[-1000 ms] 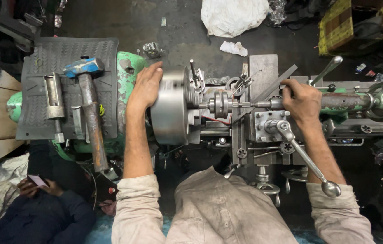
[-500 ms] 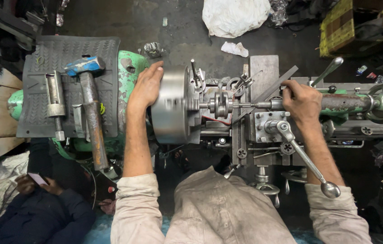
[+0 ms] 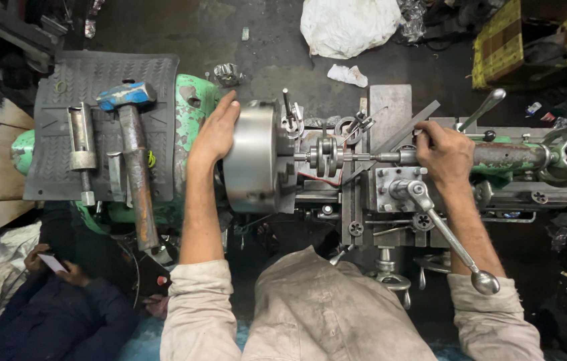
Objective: The person operates a metal lathe, rotating the chuck by hand and adjusting the tailstock and tool post. They repeatedly tap the chuck with a hammer and place a paper document under the chuck, then remove it. The person also handles a plastic-wrapped metal part.
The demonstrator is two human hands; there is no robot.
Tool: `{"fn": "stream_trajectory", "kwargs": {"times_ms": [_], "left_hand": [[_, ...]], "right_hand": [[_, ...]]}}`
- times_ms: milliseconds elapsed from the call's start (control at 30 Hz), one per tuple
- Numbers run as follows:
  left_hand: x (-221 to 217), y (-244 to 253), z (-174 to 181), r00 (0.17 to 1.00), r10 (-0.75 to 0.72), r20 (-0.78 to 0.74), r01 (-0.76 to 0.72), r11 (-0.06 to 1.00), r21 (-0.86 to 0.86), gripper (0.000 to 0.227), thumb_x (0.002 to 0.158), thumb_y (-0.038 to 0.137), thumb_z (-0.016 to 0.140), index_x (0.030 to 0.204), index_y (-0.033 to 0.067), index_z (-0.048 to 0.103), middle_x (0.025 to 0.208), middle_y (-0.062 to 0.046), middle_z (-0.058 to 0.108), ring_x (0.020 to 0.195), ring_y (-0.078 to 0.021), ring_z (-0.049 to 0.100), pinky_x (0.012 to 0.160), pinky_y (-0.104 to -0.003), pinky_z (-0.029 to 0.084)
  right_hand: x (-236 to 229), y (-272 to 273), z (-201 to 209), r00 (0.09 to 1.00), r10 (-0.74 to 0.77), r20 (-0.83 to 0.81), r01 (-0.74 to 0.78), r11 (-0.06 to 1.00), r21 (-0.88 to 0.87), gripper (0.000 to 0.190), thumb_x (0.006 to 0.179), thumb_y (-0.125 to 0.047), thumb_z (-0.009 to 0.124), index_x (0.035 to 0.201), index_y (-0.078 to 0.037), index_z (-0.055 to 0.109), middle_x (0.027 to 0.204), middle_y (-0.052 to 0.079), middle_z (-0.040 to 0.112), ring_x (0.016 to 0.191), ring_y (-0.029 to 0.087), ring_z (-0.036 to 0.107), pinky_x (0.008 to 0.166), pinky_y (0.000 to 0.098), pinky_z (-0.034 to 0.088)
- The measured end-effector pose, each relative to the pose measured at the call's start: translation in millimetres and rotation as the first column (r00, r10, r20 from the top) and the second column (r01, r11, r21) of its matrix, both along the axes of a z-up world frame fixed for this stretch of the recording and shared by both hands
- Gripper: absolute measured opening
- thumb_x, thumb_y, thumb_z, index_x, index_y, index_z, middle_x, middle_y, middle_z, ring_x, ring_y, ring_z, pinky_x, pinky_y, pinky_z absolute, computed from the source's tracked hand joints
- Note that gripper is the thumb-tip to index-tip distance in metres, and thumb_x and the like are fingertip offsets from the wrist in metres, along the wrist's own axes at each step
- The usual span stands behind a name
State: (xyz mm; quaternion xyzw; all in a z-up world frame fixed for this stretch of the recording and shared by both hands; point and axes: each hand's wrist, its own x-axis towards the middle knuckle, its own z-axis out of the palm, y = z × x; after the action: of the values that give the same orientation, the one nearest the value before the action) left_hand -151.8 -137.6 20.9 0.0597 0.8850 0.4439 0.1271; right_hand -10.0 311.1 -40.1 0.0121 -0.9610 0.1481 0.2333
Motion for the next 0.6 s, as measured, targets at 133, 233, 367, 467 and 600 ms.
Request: {"fn": "stream_trajectory", "kwargs": {"times_ms": [133,233,367,467,600], "left_hand": [[16.3,-5.3,-1.9,1.000,0.010,-0.020,-0.006,0.989,0.149,0.060,0.107,0.036,0.034,0.154,-0.0009,0.039,0.160,-0.020,0.043,0.152,-0.0304,0.036,0.122,-0.034,0.025],[39.3,-9.8,-3.1,0.994,-0.001,-0.108,0.025,0.975,0.221,0.060,0.109,0.034,0.031,0.156,-0.0037,0.035,0.163,-0.021,0.037,0.155,-0.0328,0.030,0.125,-0.036,0.021],[76.5,-12.8,-11.6,0.944,0.019,-0.329,0.062,0.970,0.233,0.058,0.112,0.029,0.027,0.157,-0.0061,0.034,0.167,-0.023,0.035,0.159,-0.0342,0.029,0.131,-0.038,0.018],[111.0,-13.0,-24.3,0.913,0.056,-0.403,-0.003,0.991,0.131,0.060,0.112,0.027,0.022,0.158,-0.0079,0.031,0.168,-0.025,0.032,0.158,-0.0365,0.027,0.131,-0.042,0.016],[163.0,-4.9,-48.2,0.890,0.242,-0.386,-0.144,0.953,0.265,0.053,0.113,0.028,0.032,0.153,-0.0072,0.038,0.155,-0.026,0.045,0.145,-0.0385,0.045,0.121,-0.041,0.035]], "right_hand": [[1.3,-3.1,4.4,1.000,-0.008,0.000,0.008,1.000,0.004,0.012,0.098,-0.010,0.070,0.106,-0.015,0.077,0.075,0.007,0.069,0.066,0.023,0.068,0.064,0.0379,0.053],[0.7,-3.9,6.4,1.000,-0.007,0.004,0.007,1.000,-0.002,0.012,0.098,-0.010,0.070,0.107,-0.015,0.077,0.075,0.007,0.069,0.065,0.024,0.068,0.064,0.0379,0.053],[1.2,-5.1,6.2,1.000,-0.011,-0.013,0.011,1.000,0.008,0.012,0.097,-0.010,0.071,0.106,-0.015,0.077,0.074,0.007,0.069,0.066,0.025,0.068,0.064,0.0384,0.053],[1.4,-4.4,4.0,1.000,-0.006,-0.029,0.006,1.000,0.024,0.012,0.098,-0.011,0.071,0.107,-0.016,0.077,0.076,0.006,0.069,0.067,0.023,0.068,0.064,0.0369,0.053],[1.9,-0.5,-1.5,1.000,-0.016,0.014,0.016,0.999,0.047,0.012,0.099,-0.011,0.071,0.108,-0.016,0.077,0.073,0.005,0.068,0.063,0.020,0.066,0.062,0.0353,0.052]]}}
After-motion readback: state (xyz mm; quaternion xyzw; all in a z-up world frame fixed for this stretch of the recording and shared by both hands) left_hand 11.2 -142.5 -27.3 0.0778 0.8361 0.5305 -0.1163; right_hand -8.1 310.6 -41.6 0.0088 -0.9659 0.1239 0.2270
